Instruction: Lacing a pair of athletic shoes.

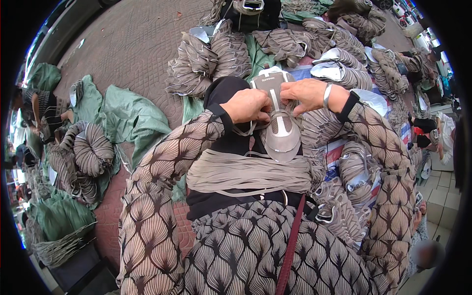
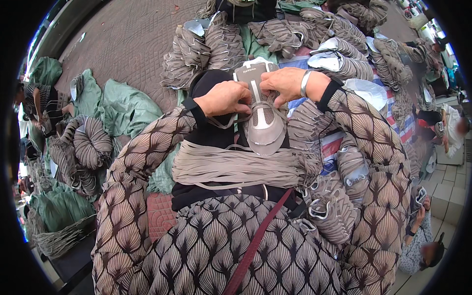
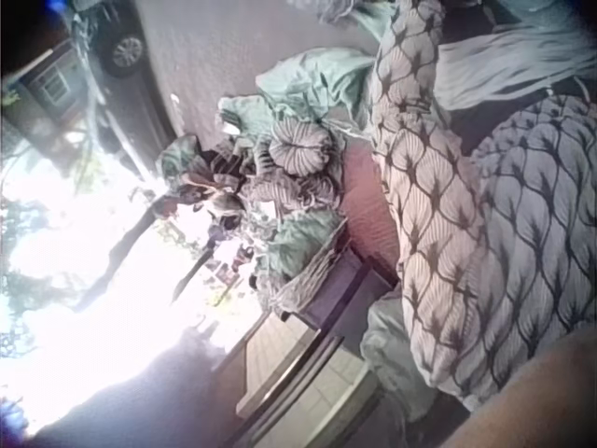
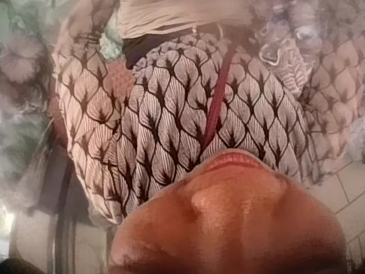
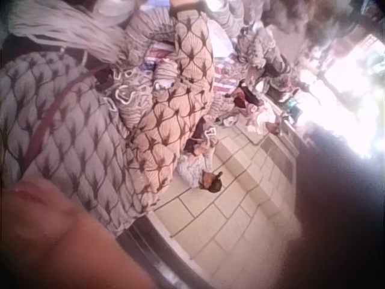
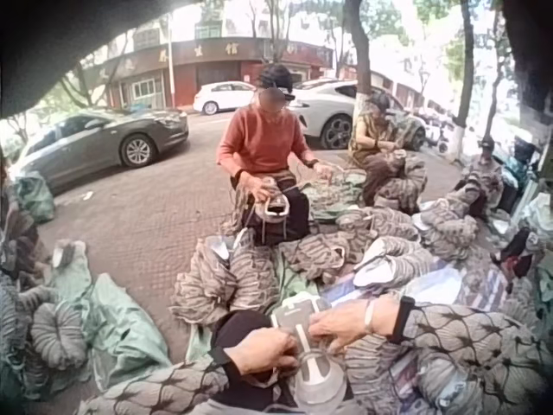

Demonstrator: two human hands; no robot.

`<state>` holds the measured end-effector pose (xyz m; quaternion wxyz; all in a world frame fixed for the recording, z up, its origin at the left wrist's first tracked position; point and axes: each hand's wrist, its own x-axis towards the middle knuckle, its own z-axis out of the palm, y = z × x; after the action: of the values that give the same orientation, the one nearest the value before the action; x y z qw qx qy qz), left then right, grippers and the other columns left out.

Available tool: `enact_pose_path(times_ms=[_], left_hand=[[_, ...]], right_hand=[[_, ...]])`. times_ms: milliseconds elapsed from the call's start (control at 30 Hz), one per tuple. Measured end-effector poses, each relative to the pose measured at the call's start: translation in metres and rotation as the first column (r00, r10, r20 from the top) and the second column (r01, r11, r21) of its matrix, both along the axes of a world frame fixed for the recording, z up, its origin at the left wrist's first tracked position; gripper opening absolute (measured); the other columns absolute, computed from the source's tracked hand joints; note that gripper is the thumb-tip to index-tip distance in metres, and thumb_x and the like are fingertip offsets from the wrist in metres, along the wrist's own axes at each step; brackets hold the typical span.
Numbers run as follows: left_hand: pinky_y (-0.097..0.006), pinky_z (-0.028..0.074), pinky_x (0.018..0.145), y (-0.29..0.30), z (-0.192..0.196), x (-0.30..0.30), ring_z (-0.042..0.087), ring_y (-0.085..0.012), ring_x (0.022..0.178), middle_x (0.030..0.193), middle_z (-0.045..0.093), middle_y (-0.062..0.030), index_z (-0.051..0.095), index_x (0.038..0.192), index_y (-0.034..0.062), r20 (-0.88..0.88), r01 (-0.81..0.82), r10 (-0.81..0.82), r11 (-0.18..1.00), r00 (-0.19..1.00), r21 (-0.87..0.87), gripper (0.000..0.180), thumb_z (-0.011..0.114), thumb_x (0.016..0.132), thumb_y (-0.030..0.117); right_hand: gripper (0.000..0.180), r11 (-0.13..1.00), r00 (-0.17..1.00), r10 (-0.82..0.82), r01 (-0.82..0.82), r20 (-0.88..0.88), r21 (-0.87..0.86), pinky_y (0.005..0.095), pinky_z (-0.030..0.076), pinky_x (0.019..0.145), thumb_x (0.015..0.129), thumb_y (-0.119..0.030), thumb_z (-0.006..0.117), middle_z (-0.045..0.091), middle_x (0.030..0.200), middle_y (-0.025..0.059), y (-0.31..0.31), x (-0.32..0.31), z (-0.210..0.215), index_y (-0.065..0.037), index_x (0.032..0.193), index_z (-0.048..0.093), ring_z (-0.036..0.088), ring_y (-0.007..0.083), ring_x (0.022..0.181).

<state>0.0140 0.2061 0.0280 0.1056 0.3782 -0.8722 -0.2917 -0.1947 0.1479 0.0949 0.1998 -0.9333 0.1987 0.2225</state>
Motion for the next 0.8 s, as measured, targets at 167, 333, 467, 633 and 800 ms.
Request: enact_pose_path(times_ms=[167,333,467,633,800], left_hand=[[-0.042,0.052,0.073,0.016,0.004,-0.01,0.064,-0.0334,0.085,0.092,0.064,-0.015,0.066,0.087,0.0041,0.041,-0.178,0.18,0.983,0.983,-0.052,0.025,0.072,0.07,0.021],[-0.042,0.052,0.077,0.013,0.017,-0.013,0.064,-0.0357,0.09,0.095,0.065,-0.0201,0.066,0.091,0.0003,0.159,-0.203,0.204,0.979,0.966,-0.023,0.027,0.065,0.073,0.02],[-0.043,0.052,0.076,0.005,0.014,-0.021,0.065,-0.0361,0.085,0.091,0.065,-0.0221,0.066,0.088,-0.0005,0.259,-0.227,0.192,0.967,0.947,0.112,0.024,0.057,0.076,0.018],[-0.039,0.055,0.064,-0.005,0.004,-0.022,0.067,-0.0329,0.07,0.08,0.066,-0.0222,0.068,0.091,-0.001,0.168,-0.305,0.271,0.923,0.948,0.234,0.027,0.058,0.075,0.018],[-0.037,0.056,0.061,-0.009,0.012,-0.018,0.067,-0.0314,0.07,0.083,0.067,-0.0198,0.069,0.091,0.0004,0.134,-0.343,0.32,0.793,0.938,0.503,0.027,0.059,0.076,0.02]], right_hand=[[0.038,0.999,0.999,-0.046,0.046,0.014,0.002,0.0418,0.046,0.076,0.067,-0.022,0.075,0.053,0.099,0.0095,-0.002,-0.003,-0.001,-0.005,0.093,0.054,0.058,0.0323,0.091],[0.036,0.997,0.992,-0.038,0.028,0.124,0.078,0.0401,0.046,0.075,0.069,-0.025,0.074,0.053,0.096,0.0096,-0.008,-0.005,-0.006,-0.005,0.091,0.054,0.057,0.0317,0.089],[0.036,0.991,0.988,-0.111,0.101,0.11,0.088,0.0396,0.046,0.074,0.064,-0.025,0.077,0.055,0.093,0.0105,-0.003,-0.003,-0.01,-0.005,0.085,0.056,0.058,0.0311,0.089],[0.032,0.988,0.987,-0.152,0.154,0.046,-0.031,0.0414,0.047,0.078,0.064,-0.021,0.079,0.056,0.095,0.0108,0.008,0.003,-0.007,-0.005,0.083,0.058,0.059,0.0318,0.093],[0.028,0.967,0.976,-0.199,0.21,0.087,-0.142,0.0422,0.048,0.079,0.066,-0.018,0.077,0.056,0.095,0.0112,0.017,0.001,-0.015,-0.006,0.083,0.06,0.06,0.0324,0.094]])
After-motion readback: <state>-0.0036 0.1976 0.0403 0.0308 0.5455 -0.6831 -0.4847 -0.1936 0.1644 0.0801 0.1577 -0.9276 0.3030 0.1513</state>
